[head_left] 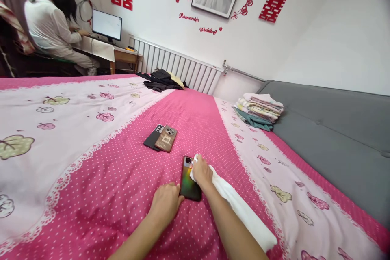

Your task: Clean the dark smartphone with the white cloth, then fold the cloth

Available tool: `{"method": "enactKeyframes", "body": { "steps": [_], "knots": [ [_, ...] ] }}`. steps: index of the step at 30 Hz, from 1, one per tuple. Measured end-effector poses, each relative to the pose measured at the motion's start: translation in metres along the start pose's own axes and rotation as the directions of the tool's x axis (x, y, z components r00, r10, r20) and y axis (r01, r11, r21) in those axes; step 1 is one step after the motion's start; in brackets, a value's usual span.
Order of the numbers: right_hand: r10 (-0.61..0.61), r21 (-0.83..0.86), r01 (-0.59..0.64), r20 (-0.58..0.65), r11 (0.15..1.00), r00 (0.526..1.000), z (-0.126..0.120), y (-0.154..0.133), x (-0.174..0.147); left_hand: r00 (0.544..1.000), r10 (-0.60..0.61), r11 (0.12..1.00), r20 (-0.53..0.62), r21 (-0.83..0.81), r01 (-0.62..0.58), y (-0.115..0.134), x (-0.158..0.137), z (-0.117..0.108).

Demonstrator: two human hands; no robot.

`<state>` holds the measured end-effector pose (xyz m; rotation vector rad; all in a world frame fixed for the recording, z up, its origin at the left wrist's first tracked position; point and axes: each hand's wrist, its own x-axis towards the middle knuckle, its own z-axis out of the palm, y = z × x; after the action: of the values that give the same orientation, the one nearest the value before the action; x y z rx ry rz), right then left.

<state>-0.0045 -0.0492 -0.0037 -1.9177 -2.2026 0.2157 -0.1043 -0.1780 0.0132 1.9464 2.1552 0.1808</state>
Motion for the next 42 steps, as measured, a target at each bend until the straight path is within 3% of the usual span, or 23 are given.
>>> {"method": "enactKeyframes", "body": {
  "steps": [14,24,35,42],
  "knots": [
    [-0.17,-0.072,0.169,-0.02,0.983,0.985,0.005,-0.006,0.026,0.998,-0.025,1.0,0.053,-0.015,0.026,0.003,0.002,-0.002],
    [-0.413,-0.035,0.413,0.01,0.91,0.911,0.008,-0.038,0.014,0.998,-0.028,0.999,0.059,-0.016,0.029,0.002,0.002,-0.001],
    [-0.446,0.036,0.448,-0.052,0.893,0.893,0.008,-0.04,-0.025,0.998,-0.018,0.999,0.065,-0.042,0.021,0.003,0.0,-0.006],
    [-0.418,0.101,0.418,-0.019,0.903,0.908,-0.001,-0.028,-0.054,0.999,-0.03,1.0,0.023,-0.002,0.03,0.003,-0.003,0.0]
  ]
}}
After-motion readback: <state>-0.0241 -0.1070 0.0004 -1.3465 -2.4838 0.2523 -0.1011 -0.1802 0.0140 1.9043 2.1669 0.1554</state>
